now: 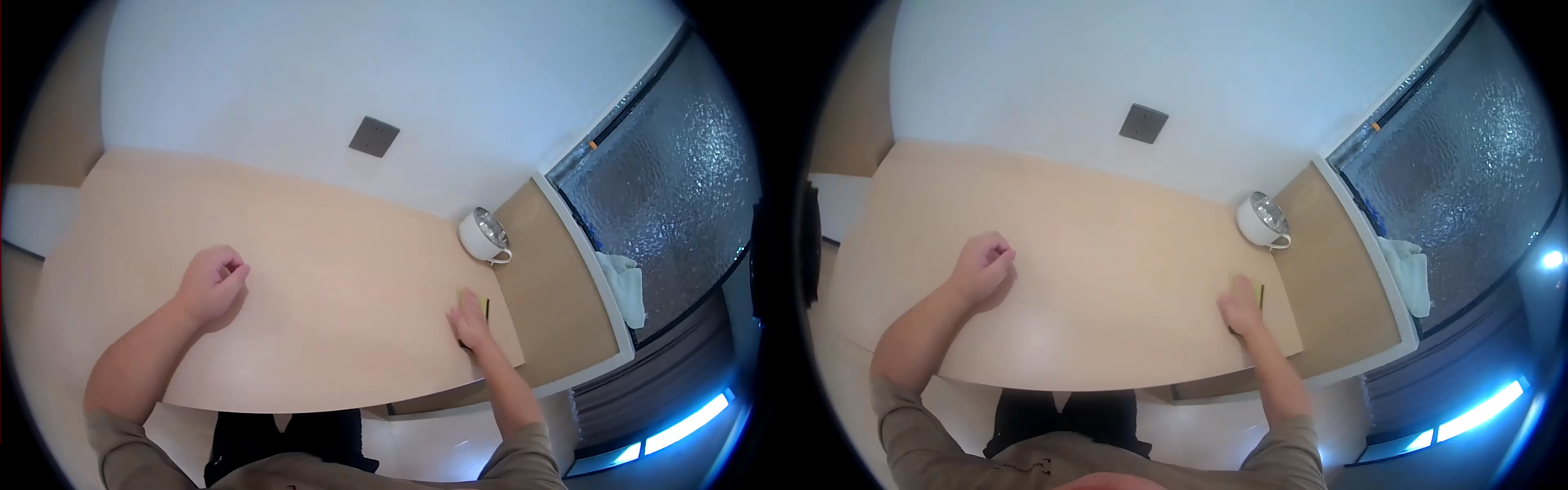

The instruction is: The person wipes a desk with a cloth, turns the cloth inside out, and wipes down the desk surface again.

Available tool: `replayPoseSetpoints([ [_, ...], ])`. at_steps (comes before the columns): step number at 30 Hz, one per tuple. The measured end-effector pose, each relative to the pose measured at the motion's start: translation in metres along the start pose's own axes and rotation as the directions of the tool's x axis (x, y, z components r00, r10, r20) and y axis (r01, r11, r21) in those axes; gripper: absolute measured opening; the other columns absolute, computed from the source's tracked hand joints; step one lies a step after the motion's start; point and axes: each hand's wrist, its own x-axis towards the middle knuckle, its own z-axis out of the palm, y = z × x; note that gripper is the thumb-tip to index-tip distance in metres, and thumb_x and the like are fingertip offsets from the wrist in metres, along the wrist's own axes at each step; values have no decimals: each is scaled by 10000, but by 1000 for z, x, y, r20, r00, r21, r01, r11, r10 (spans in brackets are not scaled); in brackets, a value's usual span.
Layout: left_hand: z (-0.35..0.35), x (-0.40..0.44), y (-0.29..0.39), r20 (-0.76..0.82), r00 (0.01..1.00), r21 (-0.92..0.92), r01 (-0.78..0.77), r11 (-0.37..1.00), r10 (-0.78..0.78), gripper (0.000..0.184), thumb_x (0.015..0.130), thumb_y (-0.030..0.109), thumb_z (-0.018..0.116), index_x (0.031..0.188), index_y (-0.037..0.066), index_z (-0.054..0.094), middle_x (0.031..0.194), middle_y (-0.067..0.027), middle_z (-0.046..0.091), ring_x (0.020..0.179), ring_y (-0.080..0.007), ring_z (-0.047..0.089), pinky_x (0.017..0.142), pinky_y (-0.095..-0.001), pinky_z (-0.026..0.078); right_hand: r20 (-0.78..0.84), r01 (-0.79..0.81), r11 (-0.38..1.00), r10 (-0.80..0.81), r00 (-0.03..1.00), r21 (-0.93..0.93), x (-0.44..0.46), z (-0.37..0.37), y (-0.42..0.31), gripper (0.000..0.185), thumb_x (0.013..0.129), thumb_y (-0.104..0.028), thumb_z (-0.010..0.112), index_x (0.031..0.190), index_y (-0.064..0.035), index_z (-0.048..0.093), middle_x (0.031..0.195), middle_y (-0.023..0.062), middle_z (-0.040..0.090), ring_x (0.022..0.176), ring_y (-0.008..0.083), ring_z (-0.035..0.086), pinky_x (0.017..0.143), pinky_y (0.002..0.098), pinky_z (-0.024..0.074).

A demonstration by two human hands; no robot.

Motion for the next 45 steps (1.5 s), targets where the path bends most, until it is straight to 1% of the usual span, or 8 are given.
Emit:
replayPoseSetpoints([
  [7,9,8,-5,52,998,19,-24,1000,23,130,842,109,646,785,-5,616,761,-141,623,702,-262,603,643,-362,485,-90,211,977,-209,974,12,-2,-1,-182,755,967,-435,460,1362,202,370,1418,378,407,1365,483,361,1158,508,263],
  [17,-5,4,-9,-32,998,-38,-59,998,58,125,834,95,646,772,-3,599,773,-152,614,734,-281,592,664,-368,470,67,409,820,-471,880,400,1,-23,-410,730,1014,-424,397,1463,138,273,1565,334,180,1493,434,118,1216,468,106],
  [22,-8,2,13,-22,954,237,-284,929,298,120,837,118,656,847,7,612,867,-144,637,830,-315,608,755,-426,477,-147,205,152,-325,934,967,23,-32,-343,463,1038,-233,450,1425,19,420,1601,244,211,1519,349,98,1209,427,126],
  [24,6,-6,26,119,924,333,-383,862,364,190,847,154,648,946,-5,615,996,-171,632,950,-348,598,853,-450,465,-344,396,174,-268,900,902,48,-25,-291,382,1050,-233,426,1312,32,506,1565,223,315,1513,293,161,1198,396,180],
  [29,54,-30,36,490,853,570,-469,675,179,624,911,337,544,1342,-109,472,1456,-322,391,1391,-451,345,1177,-478,246,-37,51,-94,153,988,994,85,19,-240,320,1046,-206,393,1050,16,624,1270,161,620,1244,235,521,1081,354,359],
  [37,86,-11,83,532,764,736,-204,645,-366,892,951,524,448,1464,-168,220,1556,-361,163,1472,-484,130,1216,-502,89,-116,122,73,-87,989,990,63,0,-251,346,1030,-255,396,945,-18,634,1094,144,676,1006,226,616,904,360,486],
  [39,105,-29,73,411,890,745,-203,636,-198,933,952,585,414,1462,-173,223,1562,-359,147,1474,-495,96,1215,-505,84,-60,60,-6,-67,996,998,59,3,-246,349,1032,-276,403,952,-21,628,1054,138,673,960,229,623,829,364,516],
  [45,60,-41,57,507,862,653,-367,662,-22,991,925,593,478,1472,-171,164,1549,-365,171,1477,-464,127,1221,-471,98,-30,35,-147,32,999,988,60,-2,-240,376,1045,-280,362,901,-30,604,935,140,661,856,241,630,744,395,544],
])
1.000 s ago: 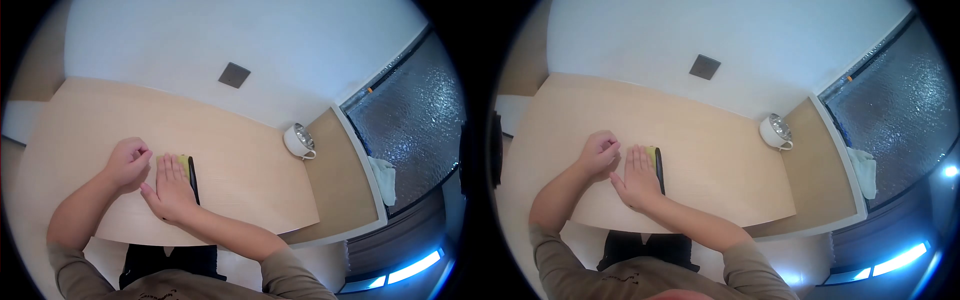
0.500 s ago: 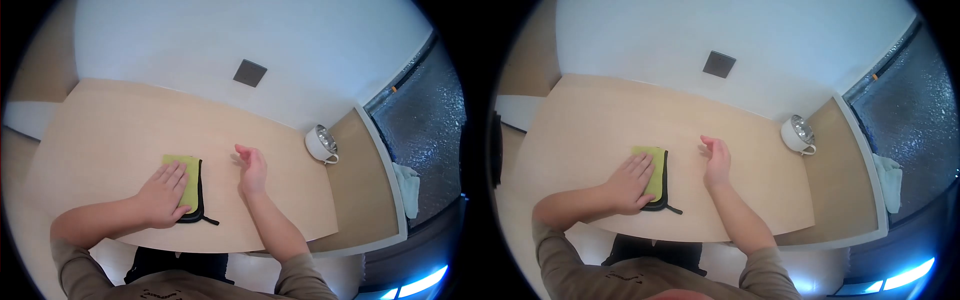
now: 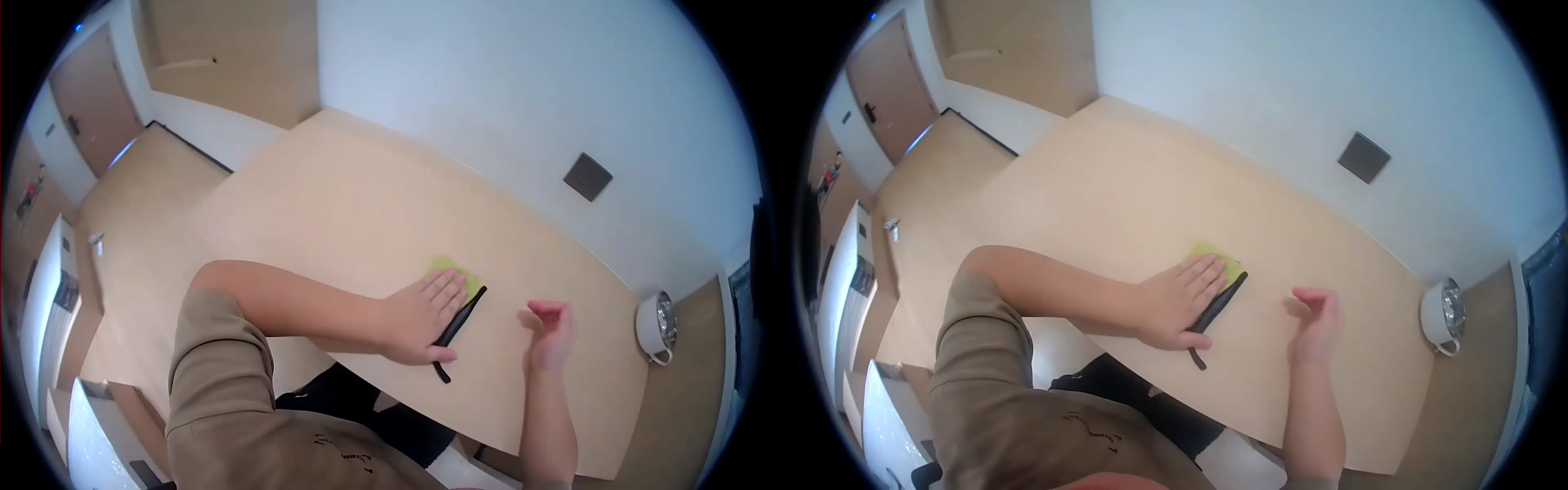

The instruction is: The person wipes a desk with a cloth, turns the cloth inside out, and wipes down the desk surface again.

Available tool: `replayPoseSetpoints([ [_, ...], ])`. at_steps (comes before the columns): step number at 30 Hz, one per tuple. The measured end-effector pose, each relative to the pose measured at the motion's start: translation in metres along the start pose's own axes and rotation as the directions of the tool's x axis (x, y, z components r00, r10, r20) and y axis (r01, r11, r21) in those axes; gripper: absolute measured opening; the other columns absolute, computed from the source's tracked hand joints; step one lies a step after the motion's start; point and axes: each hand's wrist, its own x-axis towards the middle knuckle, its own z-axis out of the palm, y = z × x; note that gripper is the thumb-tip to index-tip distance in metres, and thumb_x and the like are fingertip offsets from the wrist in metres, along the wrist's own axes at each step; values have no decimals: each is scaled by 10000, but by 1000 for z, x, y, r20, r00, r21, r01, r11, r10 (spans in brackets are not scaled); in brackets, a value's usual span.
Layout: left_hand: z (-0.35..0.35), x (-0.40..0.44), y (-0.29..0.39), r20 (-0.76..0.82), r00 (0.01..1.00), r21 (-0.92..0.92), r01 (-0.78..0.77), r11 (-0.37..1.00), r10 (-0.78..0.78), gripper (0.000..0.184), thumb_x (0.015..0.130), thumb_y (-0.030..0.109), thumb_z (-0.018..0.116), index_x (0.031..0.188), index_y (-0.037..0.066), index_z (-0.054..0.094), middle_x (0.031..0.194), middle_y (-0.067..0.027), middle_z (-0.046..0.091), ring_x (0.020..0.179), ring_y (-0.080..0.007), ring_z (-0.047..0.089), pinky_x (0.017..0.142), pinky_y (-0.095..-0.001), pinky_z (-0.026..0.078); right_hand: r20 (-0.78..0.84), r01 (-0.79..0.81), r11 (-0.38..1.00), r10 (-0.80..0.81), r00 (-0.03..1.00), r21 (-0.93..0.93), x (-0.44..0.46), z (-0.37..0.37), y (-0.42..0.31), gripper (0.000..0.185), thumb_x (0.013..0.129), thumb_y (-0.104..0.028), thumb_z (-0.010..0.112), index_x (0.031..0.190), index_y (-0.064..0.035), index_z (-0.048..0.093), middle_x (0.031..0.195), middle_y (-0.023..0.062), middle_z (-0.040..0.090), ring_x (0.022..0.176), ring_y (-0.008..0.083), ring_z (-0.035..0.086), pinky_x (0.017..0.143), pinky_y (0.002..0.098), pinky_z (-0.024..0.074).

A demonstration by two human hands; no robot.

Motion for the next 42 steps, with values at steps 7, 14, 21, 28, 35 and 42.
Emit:
replayPoseSetpoints([
  [7,-41,-67,-146,-135,864,28,492,870,-485,911,860,532,615,1366,-180,358,1453,-363,351,1393,-459,315,1183,-449,237,-24,-66,996,67,997,53,3,2,-3,402,1054,-284,350,854,-29,588,825,126,641,804,230,615,722,382,531],
  [14,-50,-149,-270,-189,280,150,955,255,-941,1046,911,734,330,1465,-150,260,1569,-299,225,1489,-402,159,1222,-435,109,10,-109,989,108,994,97,1,6,-6,402,1062,-274,346,838,-32,576,805,118,630,766,208,604,693,366,525],
  [21,-54,-113,-209,-119,412,182,903,388,-903,1098,894,765,331,1441,-183,255,1530,-359,239,1465,-453,183,1212,-476,122,71,-90,994,86,994,64,0,19,-1,415,1056,-281,339,826,-27,572,789,119,625,743,205,600,687,361,528],
  [28,-44,-120,-92,30,920,60,388,920,-390,1052,876,624,543,1448,-189,197,1535,-377,194,1472,-468,143,1221,-470,106,67,-84,993,78,995,87,4,-1,5,410,1046,-298,349,830,-23,562,776,122,614,724,222,594,677,378,531],
  [35,-50,-173,-242,-231,611,23,782,623,-757,983,889,616,528,1425,-172,288,1509,-348,292,1438,-434,264,1200,-430,202,93,-62,994,53,994,90,4,2,0,402,1051,-299,358,845,-20,563,778,125,617,721,227,596,678,383,531],
  [42,-56,-154,-289,-273,11,-1,1000,11,-962,1029,925,718,319,1459,-161,262,1557,-330,222,1479,-439,158,1217,-443,126,106,-91,992,81,991,89,8,0,3,404,1056,-277,358,822,-20,565,758,123,612,710,222,590,697,378,524],
])
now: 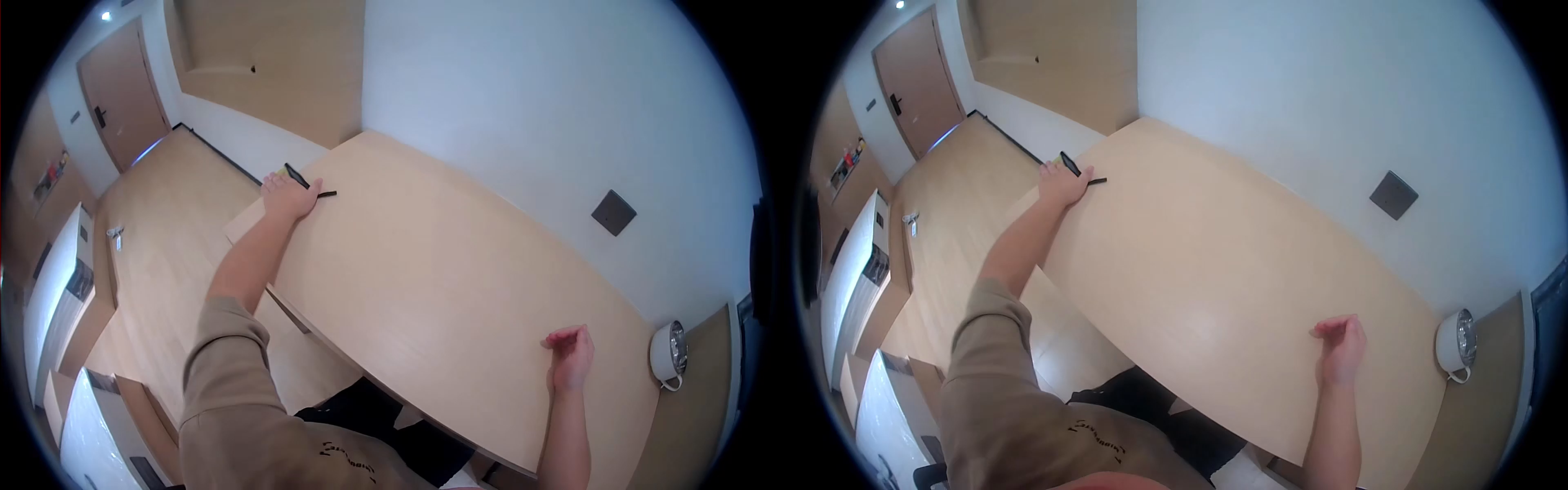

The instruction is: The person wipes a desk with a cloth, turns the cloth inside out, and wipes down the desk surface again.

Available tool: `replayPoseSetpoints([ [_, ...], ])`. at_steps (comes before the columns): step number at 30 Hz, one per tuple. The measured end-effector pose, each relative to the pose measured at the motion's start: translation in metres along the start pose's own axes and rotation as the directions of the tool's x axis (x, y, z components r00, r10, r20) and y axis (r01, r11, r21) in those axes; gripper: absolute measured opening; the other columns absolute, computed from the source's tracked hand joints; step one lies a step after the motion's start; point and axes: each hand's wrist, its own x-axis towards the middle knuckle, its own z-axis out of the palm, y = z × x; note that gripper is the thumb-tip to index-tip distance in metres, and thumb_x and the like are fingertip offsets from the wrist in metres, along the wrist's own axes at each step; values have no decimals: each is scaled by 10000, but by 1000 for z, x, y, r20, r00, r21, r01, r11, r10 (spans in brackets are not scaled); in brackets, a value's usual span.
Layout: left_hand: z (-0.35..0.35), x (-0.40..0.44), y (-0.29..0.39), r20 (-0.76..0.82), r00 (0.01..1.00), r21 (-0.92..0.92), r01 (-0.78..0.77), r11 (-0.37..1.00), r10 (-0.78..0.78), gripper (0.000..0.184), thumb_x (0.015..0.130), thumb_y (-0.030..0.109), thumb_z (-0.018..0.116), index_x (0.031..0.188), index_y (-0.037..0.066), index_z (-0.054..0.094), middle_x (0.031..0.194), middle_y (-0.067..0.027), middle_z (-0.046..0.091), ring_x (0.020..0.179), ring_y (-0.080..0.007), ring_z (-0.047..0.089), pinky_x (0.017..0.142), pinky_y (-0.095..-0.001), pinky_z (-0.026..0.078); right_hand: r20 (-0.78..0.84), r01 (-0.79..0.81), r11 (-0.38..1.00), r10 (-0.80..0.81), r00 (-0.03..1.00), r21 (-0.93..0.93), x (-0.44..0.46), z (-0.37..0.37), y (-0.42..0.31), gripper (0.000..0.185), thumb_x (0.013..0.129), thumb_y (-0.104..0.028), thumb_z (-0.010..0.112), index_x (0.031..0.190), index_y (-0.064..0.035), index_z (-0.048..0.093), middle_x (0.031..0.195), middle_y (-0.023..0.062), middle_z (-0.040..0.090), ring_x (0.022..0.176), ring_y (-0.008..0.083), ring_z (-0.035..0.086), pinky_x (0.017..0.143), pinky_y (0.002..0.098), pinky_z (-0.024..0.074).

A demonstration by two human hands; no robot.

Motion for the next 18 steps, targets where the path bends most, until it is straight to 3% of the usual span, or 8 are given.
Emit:
replayPoseSetpoints([
  [4,-3,-31,41,57,996,-10,74,997,-74,1013,932,710,294,1471,-148,255,1570,-316,203,1485,-435,140,1214,-486,66,-7,-12,1000,12,1000,14,1,7,1,398,1056,-261,365,807,-22,563,750,118,607,707,218,586,699,373,512],
  [6,-6,-70,65,85,994,4,-69,998,68,989,948,681,288,1479,-150,220,1576,-313,188,1485,-438,149,1216,-481,55,-9,-18,999,18,1000,33,4,6,2,398,1057,-260,367,803,-22,560,747,116,603,706,217,583,699,370,507],
  [8,-16,-118,80,162,921,-44,-353,935,355,1006,943,694,291,1478,-155,207,1577,-316,173,1485,-445,127,1219,-480,67,-12,-25,999,25,1000,47,5,4,4,400,1057,-263,369,799,-21,556,744,114,599,706,216,580,698,368,504],
  [10,-24,-166,85,160,776,-62,-609,791,610,995,940,684,336,1482,-141,216,1570,-316,193,1484,-443,130,1220,-474,93,-5,-22,999,22,1000,39,1,4,4,408,1056,-277,367,794,-25,553,745,113,596,707,217,578,697,367,505],
  [13,-27,-179,68,87,369,-159,-912,378,925,962,937,646,402,1490,-120,224,1568,-314,199,1487,-439,121,1222,-473,87,-3,-11,1000,11,1000,2,-6,4,-2,423,1056,-303,364,794,-28,551,748,114,594,710,219,578,693,368,507],
  [14,-17,-169,64,-9,320,-128,-940,316,947,929,918,611,478,1468,-111,281,1536,-311,270,1450,-435,234,1205,-455,176,-3,-9,1000,9,1000,-15,-8,5,-3,428,1055,-312,363,795,-29,551,749,114,593,711,220,578,691,368,508],
  [17,-24,-127,53,-34,474,-322,-839,439,880,915,892,594,535,1416,-131,341,1477,-308,355,1376,-421,358,1159,-436,277,-36,7,1000,-7,999,-8,-9,1,-1,440,1055,-336,362,808,-28,555,755,114,597,712,221,579,685,368,511],
  [18,-19,-106,45,-47,591,-262,-785,561,805,907,882,594,555,1387,-136,369,1444,-303,389,1332,-412,402,1130,-430,314,-26,4,1000,-4,1000,-12,-10,1,-1,437,1055,-335,364,811,-28,557,756,114,598,714,221,580,685,369,511],
])
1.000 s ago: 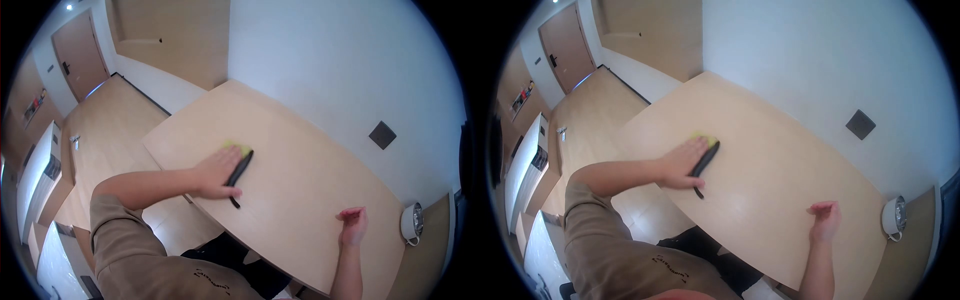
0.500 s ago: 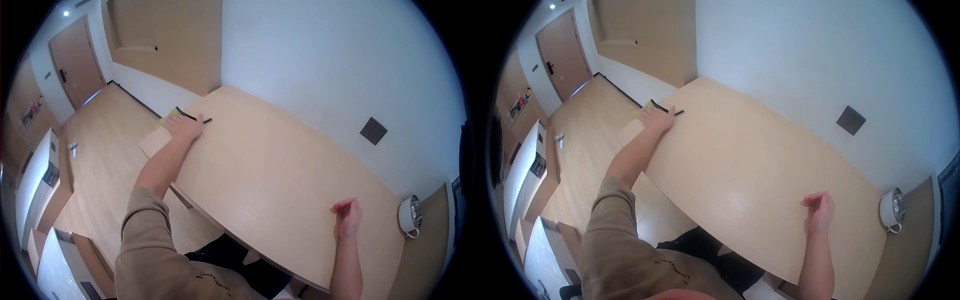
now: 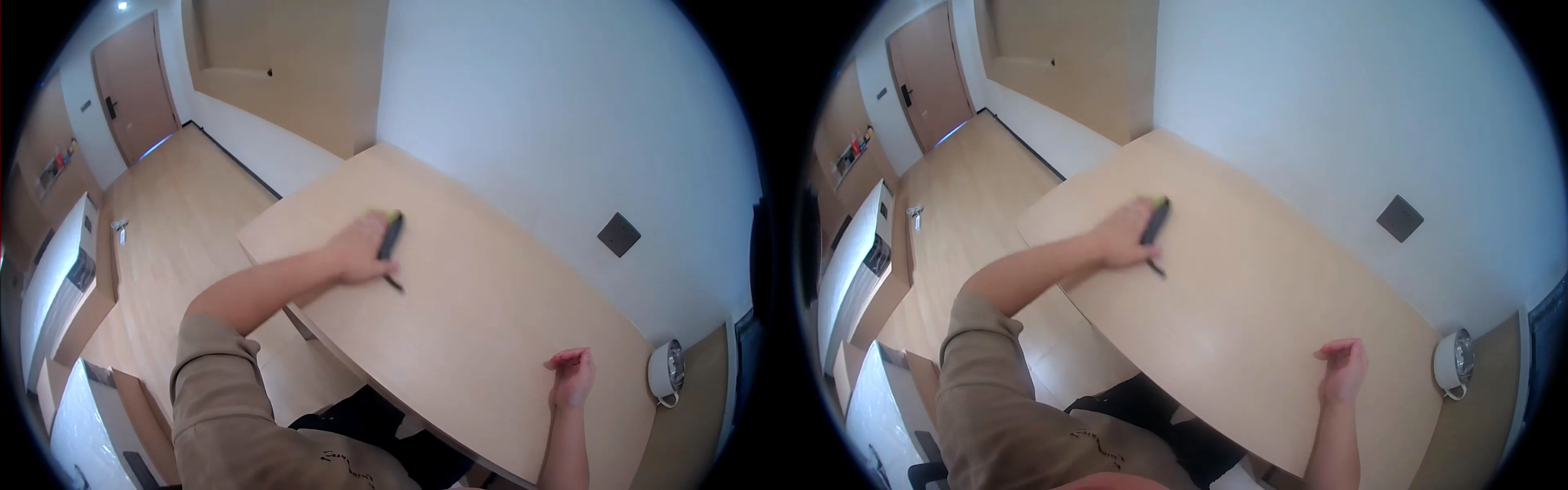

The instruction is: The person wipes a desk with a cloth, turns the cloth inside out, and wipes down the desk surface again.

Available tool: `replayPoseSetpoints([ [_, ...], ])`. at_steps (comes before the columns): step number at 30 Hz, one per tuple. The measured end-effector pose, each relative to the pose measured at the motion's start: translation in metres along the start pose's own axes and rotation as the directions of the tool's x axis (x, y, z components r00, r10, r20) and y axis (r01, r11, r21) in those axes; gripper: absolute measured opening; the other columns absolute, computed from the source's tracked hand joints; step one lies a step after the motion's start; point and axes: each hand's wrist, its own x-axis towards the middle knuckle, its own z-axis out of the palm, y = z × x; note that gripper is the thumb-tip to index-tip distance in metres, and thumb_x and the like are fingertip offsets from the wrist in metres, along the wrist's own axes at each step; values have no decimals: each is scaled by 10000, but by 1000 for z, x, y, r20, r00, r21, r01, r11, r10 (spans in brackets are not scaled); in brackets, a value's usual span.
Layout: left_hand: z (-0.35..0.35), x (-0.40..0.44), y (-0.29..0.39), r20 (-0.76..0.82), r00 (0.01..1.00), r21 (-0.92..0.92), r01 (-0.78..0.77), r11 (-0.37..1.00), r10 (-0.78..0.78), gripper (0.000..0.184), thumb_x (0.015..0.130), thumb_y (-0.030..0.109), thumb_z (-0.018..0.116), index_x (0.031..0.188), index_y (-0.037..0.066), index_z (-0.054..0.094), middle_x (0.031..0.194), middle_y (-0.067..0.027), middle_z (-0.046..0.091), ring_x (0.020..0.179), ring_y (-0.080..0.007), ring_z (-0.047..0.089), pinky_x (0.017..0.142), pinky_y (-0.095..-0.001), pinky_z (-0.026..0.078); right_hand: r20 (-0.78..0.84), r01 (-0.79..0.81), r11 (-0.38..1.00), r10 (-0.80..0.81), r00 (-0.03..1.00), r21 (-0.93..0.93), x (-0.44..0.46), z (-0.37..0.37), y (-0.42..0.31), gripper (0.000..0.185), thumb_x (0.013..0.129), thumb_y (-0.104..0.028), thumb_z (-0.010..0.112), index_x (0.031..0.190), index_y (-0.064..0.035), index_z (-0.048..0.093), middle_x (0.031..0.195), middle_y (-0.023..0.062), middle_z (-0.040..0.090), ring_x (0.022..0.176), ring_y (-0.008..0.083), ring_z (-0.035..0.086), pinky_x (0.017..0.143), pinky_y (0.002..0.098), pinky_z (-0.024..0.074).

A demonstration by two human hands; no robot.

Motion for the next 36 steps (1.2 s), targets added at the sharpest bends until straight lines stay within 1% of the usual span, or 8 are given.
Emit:
replayPoseSetpoints([
  [8,-6,55,-102,-119,729,217,682,698,-675,1060,888,736,402,1464,-146,274,1570,-313,209,1492,-417,145,1220,-438,127,-31,15,999,-13,999,46,9,2,6,416,1053,-312,386,813,-23,564,749,112,601,709,219,583,687,370,505],
  [14,6,61,5,56,988,61,142,988,-146,992,820,696,574,1273,-179,458,1328,-331,477,1273,-440,444,1109,-466,324,-36,-11,1000,11,999,-2,11,13,5,408,1049,-294,401,791,-25,565,732,108,590,698,214,572,694,371,501],
  [15,33,52,28,-170,983,1,-67,998,66,925,796,649,629,1196,-174,497,1220,-315,528,1180,-431,491,1049,-480,361,-37,-7,1000,7,999,10,11,12,6,407,1050,-294,400,794,-24,565,734,109,589,697,214,571,692,370,501],
  [19,56,8,128,3,815,-115,-576,809,580,953,876,563,550,1428,-165,283,1516,-354,269,1450,-459,213,1211,-485,144,-26,19,999,-18,1000,26,6,-1,8,403,1052,-293,393,809,-20,563,744,114,588,694,217,569,684,368,502],
  [24,24,25,106,128,924,-174,-338,925,361,921,878,514,582,1446,-143,276,1521,-338,275,1446,-440,241,1205,-446,185,-29,18,1000,-18,999,19,3,-3,4,394,1054,-291,387,819,-23,556,759,111,581,703,217,565,674,373,506],
  [27,35,61,9,-145,989,-93,-10,996,-4,867,824,564,643,1304,-131,452,1304,-308,488,1238,-422,476,1074,-448,375,-23,14,999,-13,1000,42,3,-4,5,377,1046,-275,393,818,-21,553,763,111,579,712,214,564,674,377,506],
  [29,-3,70,-47,-37,941,5,337,942,-336,805,863,629,567,1165,-116,591,1280,-292,537,1228,-396,499,1041,-440,407,-14,9,999,-9,1000,42,4,-7,6,362,1038,-259,396,818,-18,551,767,112,578,718,213,563,677,376,504],
  [36,-1,74,-107,-17,796,235,592,771,-605,1075,889,771,328,1501,-106,226,1600,-266,171,1505,-390,105,1221,-465,76,15,-24,999,24,1000,33,5,5,7,334,1026,-213,414,792,-24,560,757,110,583,718,211,571,691,356,498],
])
